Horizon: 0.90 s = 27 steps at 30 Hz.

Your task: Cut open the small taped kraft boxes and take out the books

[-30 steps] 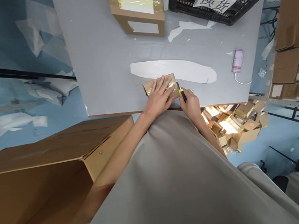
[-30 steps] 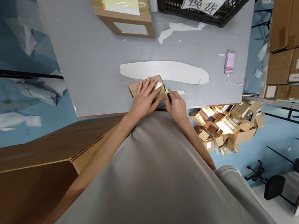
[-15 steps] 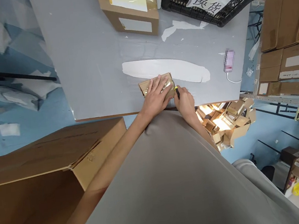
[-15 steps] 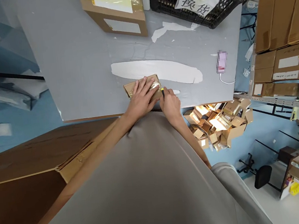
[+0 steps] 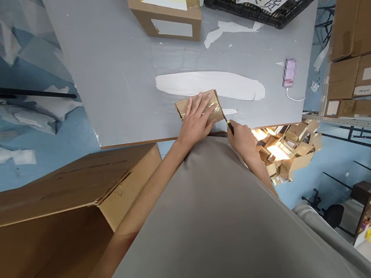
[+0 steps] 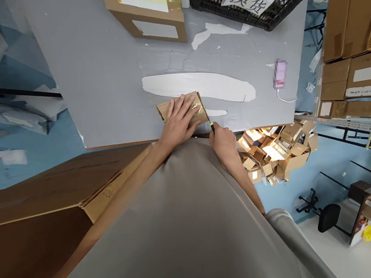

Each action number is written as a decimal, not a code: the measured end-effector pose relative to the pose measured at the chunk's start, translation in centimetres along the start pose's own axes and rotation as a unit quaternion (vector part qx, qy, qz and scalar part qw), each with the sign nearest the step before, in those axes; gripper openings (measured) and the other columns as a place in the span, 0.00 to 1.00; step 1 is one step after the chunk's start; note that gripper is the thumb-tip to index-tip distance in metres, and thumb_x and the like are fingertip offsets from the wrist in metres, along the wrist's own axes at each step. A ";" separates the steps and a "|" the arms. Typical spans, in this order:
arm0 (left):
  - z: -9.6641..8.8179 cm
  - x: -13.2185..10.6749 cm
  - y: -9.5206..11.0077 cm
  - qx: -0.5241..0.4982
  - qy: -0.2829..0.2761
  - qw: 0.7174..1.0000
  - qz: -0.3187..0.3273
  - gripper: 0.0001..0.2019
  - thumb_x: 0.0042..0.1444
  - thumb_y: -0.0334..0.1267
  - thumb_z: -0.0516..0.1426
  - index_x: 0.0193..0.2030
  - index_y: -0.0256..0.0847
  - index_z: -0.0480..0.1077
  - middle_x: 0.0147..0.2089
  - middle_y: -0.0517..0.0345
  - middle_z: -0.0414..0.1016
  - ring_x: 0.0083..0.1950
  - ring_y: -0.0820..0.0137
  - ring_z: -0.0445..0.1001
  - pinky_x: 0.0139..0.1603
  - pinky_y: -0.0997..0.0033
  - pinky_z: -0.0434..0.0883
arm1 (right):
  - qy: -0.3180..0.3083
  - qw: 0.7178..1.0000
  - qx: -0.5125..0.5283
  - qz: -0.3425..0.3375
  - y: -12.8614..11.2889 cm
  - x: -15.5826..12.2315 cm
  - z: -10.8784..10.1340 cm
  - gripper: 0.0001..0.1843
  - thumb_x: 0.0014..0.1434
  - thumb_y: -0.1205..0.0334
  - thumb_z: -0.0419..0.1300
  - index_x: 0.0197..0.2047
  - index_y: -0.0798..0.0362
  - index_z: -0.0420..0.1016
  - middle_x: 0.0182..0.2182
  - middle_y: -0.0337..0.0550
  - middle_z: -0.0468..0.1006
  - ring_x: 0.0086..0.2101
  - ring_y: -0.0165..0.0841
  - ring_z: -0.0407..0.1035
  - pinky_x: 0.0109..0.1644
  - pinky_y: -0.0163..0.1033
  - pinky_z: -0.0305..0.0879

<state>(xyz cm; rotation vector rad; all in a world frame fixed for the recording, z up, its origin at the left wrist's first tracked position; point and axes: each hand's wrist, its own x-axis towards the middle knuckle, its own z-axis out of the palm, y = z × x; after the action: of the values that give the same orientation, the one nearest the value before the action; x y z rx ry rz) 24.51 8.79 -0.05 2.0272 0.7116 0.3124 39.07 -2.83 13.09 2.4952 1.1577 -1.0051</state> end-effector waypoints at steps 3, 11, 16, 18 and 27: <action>-1.0 -0.9 -0.4 -0.001 0.013 1.000 -0.022 0.36 0.78 0.63 0.54 0.86 0.53 0.64 0.88 0.49 0.63 0.93 0.44 0.48 0.93 0.28 0.39 | 0.084 0.993 0.071 -0.030 2.5 1.7 0.6 0.27 0.83 0.55 0.50 0.77 0.48 0.75 0.55 0.58 0.91 0.52 0.53 0.85 0.58 0.48 0.76; -3.3 -7.0 -2.9 0.075 0.047 0.994 -0.070 0.39 0.81 0.64 0.47 0.90 0.47 0.58 0.88 0.43 0.63 0.93 0.46 0.50 0.93 0.31 0.43 | 0.103 0.985 0.088 0.106 9.1 16.9 8.7 0.34 0.77 0.63 0.53 0.81 0.64 0.66 0.66 0.74 0.79 0.59 0.54 0.80 0.65 0.54 0.75; -3.4 -10.3 -3.7 0.100 0.077 0.986 -0.112 0.38 0.82 0.64 0.45 0.89 0.46 0.58 0.89 0.42 0.60 0.93 0.49 0.50 0.93 0.37 0.47 | 0.185 0.977 0.089 0.062 9.4 19.2 10.7 0.35 0.75 0.62 0.56 0.81 0.62 0.66 0.74 0.76 0.70 0.75 0.60 0.64 0.77 0.67 0.66; -3.5 -11.2 -3.9 0.092 0.116 0.979 -0.136 0.38 0.82 0.64 0.45 0.88 0.46 0.59 0.89 0.41 0.61 0.92 0.49 0.52 0.92 0.37 0.50 | 0.173 0.973 0.150 -0.008 7.9 19.3 11.2 0.32 0.78 0.56 0.56 0.78 0.61 0.71 0.72 0.73 0.74 0.74 0.57 0.67 0.79 0.65 0.66; -4.7 -13.1 -4.5 0.005 0.313 0.926 -0.209 0.27 0.82 0.60 0.51 0.75 0.47 0.75 0.72 0.39 0.78 0.73 0.53 0.79 0.76 0.48 0.77 | -0.029 0.870 0.466 -0.161 0.6 16.8 11.7 0.38 0.60 0.26 0.71 0.53 0.53 0.88 0.53 0.56 0.91 0.52 0.50 0.86 0.63 0.55 0.82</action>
<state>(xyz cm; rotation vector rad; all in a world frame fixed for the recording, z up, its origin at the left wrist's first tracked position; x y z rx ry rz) 10.14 6.00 -0.51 1.7171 1.5135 0.7130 41.48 1.50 -6.80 2.9229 1.2967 -2.1397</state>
